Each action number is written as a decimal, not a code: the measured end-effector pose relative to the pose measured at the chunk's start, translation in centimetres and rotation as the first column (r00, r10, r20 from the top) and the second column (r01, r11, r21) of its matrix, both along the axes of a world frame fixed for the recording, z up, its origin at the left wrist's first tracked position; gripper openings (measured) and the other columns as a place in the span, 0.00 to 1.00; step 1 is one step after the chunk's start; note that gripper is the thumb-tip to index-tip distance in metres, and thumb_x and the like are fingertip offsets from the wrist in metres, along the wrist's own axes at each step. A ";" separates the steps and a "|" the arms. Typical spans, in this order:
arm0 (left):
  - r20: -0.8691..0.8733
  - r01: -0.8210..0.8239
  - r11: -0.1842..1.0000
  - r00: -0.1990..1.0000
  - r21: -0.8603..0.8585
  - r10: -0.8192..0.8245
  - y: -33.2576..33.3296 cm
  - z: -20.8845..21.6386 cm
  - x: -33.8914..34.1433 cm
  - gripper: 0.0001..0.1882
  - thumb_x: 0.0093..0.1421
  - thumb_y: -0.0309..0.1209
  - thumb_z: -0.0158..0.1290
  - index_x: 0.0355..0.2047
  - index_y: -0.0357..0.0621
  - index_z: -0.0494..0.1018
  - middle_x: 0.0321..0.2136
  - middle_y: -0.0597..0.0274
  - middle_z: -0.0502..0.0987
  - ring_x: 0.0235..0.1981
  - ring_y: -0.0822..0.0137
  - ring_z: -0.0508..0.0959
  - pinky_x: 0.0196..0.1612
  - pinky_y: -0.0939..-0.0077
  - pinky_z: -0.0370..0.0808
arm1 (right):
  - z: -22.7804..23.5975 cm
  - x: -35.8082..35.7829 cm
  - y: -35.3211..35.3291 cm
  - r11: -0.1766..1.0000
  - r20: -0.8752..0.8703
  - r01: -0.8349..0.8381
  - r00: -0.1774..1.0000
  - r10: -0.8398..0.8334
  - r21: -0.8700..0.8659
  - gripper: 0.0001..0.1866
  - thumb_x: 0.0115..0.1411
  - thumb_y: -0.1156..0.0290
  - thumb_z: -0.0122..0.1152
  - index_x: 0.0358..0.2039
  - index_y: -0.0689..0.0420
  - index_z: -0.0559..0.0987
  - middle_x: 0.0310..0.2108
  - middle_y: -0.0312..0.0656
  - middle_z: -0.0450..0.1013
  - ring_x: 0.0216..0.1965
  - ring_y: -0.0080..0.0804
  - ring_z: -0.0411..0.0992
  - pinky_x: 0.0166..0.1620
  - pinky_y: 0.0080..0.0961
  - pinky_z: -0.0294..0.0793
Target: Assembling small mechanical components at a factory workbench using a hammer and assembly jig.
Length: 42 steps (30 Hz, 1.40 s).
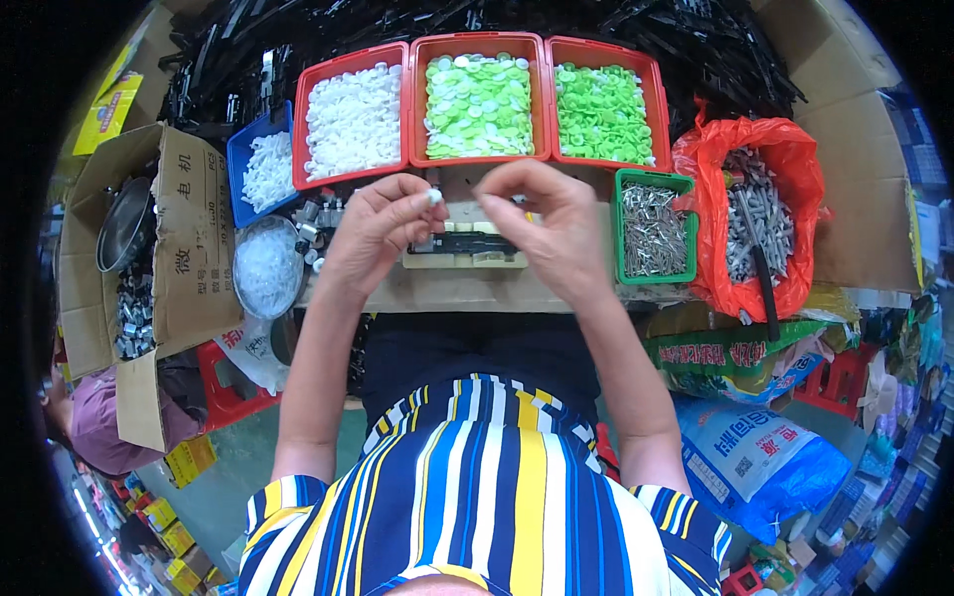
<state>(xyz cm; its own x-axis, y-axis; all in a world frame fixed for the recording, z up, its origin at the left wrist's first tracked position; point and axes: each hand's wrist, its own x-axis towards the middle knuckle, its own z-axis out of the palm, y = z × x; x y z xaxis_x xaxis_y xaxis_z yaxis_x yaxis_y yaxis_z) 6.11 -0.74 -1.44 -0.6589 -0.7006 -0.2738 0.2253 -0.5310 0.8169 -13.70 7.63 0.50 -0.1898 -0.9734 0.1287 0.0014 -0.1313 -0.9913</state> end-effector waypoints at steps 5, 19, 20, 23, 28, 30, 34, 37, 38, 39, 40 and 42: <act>-0.180 0.025 0.992 0.984 0.126 -0.002 1.6 -1.9 0.4 0.08 0.60 0.28 0.60 0.39 0.40 0.74 0.33 0.59 0.81 0.33 0.71 0.81 0.35 0.83 0.75 | -0.8 3.1 -1.2 0.998 0.166 -0.059 0.985 0.053 0.033 0.04 0.59 0.77 0.64 0.34 0.62 0.80 0.32 0.33 0.76 0.33 0.16 0.73 0.36 0.14 0.72; -0.310 0.086 0.968 0.951 0.236 -0.009 2.6 -2.7 0.3 0.07 0.60 0.25 0.59 0.37 0.38 0.74 0.31 0.58 0.79 0.30 0.71 0.79 0.33 0.84 0.76 | -1.2 2.8 0.1 0.995 0.257 -0.097 0.963 0.085 0.033 0.05 0.61 0.77 0.62 0.37 0.63 0.79 0.33 0.36 0.76 0.34 0.16 0.73 0.38 0.15 0.74; -0.305 0.088 0.968 0.952 0.235 -0.013 2.7 -2.6 0.3 0.07 0.60 0.25 0.59 0.37 0.38 0.74 0.31 0.58 0.79 0.30 0.71 0.79 0.33 0.84 0.76 | -1.3 2.6 0.2 0.993 0.274 -0.109 0.957 0.090 0.053 0.05 0.60 0.77 0.62 0.37 0.63 0.79 0.35 0.38 0.77 0.36 0.19 0.74 0.42 0.18 0.74; -0.296 0.086 0.969 0.955 0.231 -0.014 2.9 -2.3 0.0 0.07 0.60 0.25 0.59 0.37 0.38 0.74 0.30 0.58 0.79 0.30 0.71 0.79 0.33 0.85 0.75 | -1.1 2.1 0.5 0.990 0.282 -0.128 0.953 0.108 0.053 0.04 0.60 0.78 0.62 0.36 0.62 0.79 0.37 0.40 0.77 0.39 0.22 0.74 0.45 0.21 0.74; -0.311 0.083 0.952 0.950 0.296 0.014 3.4 -2.0 -0.2 0.06 0.61 0.25 0.58 0.36 0.40 0.73 0.30 0.59 0.79 0.29 0.72 0.78 0.32 0.86 0.75 | -1.4 1.6 0.8 0.989 0.179 -0.144 0.974 0.137 0.027 0.05 0.60 0.79 0.62 0.37 0.63 0.79 0.37 0.39 0.76 0.39 0.22 0.74 0.45 0.20 0.73; -0.306 0.073 0.949 0.952 0.307 0.026 3.7 -2.1 -0.3 0.06 0.60 0.25 0.59 0.36 0.40 0.73 0.30 0.59 0.79 0.29 0.72 0.78 0.32 0.85 0.75 | -1.7 1.6 0.7 0.990 0.046 -0.133 0.990 0.135 -0.038 0.05 0.58 0.77 0.64 0.35 0.64 0.80 0.33 0.37 0.77 0.34 0.21 0.75 0.41 0.19 0.74; -0.266 -0.038 0.940 0.954 0.340 0.135 4.2 -1.7 -0.4 0.07 0.60 0.23 0.59 0.37 0.41 0.73 0.30 0.59 0.79 0.29 0.73 0.79 0.32 0.85 0.75 | -1.5 2.0 0.9 0.997 -0.069 -0.074 0.995 0.075 0.016 0.05 0.57 0.77 0.64 0.33 0.65 0.79 0.32 0.39 0.77 0.34 0.24 0.75 0.40 0.21 0.74; -0.294 -0.094 0.939 0.935 0.330 0.197 4.7 -1.5 -0.4 0.12 0.59 0.22 0.59 0.43 0.41 0.73 0.31 0.60 0.79 0.30 0.73 0.79 0.32 0.85 0.75 | -1.4 2.2 1.5 0.997 -0.222 -0.016 0.975 0.000 -0.071 0.06 0.55 0.78 0.65 0.33 0.65 0.79 0.30 0.41 0.77 0.34 0.27 0.76 0.39 0.23 0.73; -0.296 -0.098 0.938 0.933 0.333 0.203 4.8 -1.6 -0.3 0.12 0.59 0.22 0.59 0.43 0.41 0.73 0.31 0.60 0.79 0.30 0.73 0.79 0.32 0.85 0.75 | -1.2 2.2 1.6 0.995 -0.267 -0.036 0.964 0.010 -0.090 0.06 0.55 0.79 0.65 0.33 0.65 0.79 0.30 0.42 0.77 0.34 0.28 0.76 0.38 0.23 0.73; -0.296 -0.089 0.958 0.940 0.273 0.172 4.9 -1.6 -0.2 0.14 0.59 0.22 0.59 0.46 0.41 0.73 0.31 0.61 0.79 0.30 0.73 0.79 0.32 0.85 0.75 | -1.0 2.3 1.7 0.993 -0.312 -0.054 0.950 0.018 -0.108 0.06 0.54 0.80 0.65 0.33 0.65 0.79 0.30 0.43 0.77 0.34 0.30 0.76 0.38 0.24 0.73; -0.293 -0.080 0.974 0.946 0.212 0.141 5.0 -1.6 -0.2 0.16 0.59 0.22 0.59 0.48 0.40 0.74 0.31 0.62 0.79 0.30 0.74 0.79 0.33 0.85 0.75 | -0.9 2.4 1.7 0.993 -0.315 -0.058 0.949 0.023 -0.105 0.06 0.54 0.80 0.65 0.33 0.65 0.79 0.30 0.43 0.77 0.34 0.30 0.76 0.38 0.24 0.73; -0.266 -0.102 0.982 0.953 0.161 0.142 5.4 -1.7 0.0 0.17 0.58 0.23 0.60 0.49 0.40 0.75 0.31 0.62 0.80 0.31 0.74 0.79 0.32 0.85 0.75 | -0.8 2.7 1.7 0.989 -0.342 -0.062 0.939 0.012 -0.135 0.06 0.54 0.81 0.65 0.33 0.65 0.79 0.30 0.43 0.77 0.33 0.31 0.76 0.38 0.24 0.73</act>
